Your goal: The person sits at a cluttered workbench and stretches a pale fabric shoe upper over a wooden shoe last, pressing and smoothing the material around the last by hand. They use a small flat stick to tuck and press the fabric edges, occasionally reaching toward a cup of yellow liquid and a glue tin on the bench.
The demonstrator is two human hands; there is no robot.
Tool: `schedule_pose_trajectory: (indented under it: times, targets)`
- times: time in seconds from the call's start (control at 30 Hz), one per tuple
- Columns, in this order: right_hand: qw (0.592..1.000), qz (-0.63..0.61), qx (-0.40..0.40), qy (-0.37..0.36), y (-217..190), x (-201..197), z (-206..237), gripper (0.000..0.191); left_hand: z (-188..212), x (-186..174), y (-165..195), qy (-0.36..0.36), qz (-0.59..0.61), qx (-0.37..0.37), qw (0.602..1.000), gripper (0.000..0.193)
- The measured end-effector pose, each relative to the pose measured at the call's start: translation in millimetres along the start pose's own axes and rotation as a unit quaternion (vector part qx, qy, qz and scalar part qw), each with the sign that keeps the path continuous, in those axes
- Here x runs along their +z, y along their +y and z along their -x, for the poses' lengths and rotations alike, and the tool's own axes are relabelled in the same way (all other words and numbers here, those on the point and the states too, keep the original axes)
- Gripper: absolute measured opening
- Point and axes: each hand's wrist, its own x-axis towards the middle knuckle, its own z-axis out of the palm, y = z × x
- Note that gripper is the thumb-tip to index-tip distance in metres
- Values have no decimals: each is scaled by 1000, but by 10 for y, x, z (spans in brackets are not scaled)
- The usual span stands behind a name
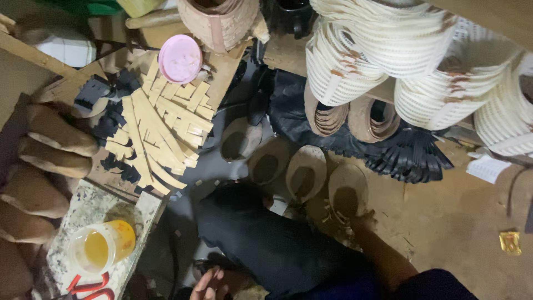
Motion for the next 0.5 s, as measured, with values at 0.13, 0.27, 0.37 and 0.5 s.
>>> schedule_pose_trajectory:
  times: [0.13,0.27,0.37,0.5]
  targets:
    - [999,4,16,-29,-45,13,-57,80,47,-24,32,46,-42,-120,991,51]
    - [998,0,21,-58,-118,-3,-188,77,113,62,-56,17,-26,-74,997,47]
    - [997,-1,24,-74,-181,-42,-309,75,77,116,-87,-21,12,-112,993,50]
    - [995,-6,23,-94,-226,-100,-415,73,-10,234,-141,-82,29,-36,996,50]
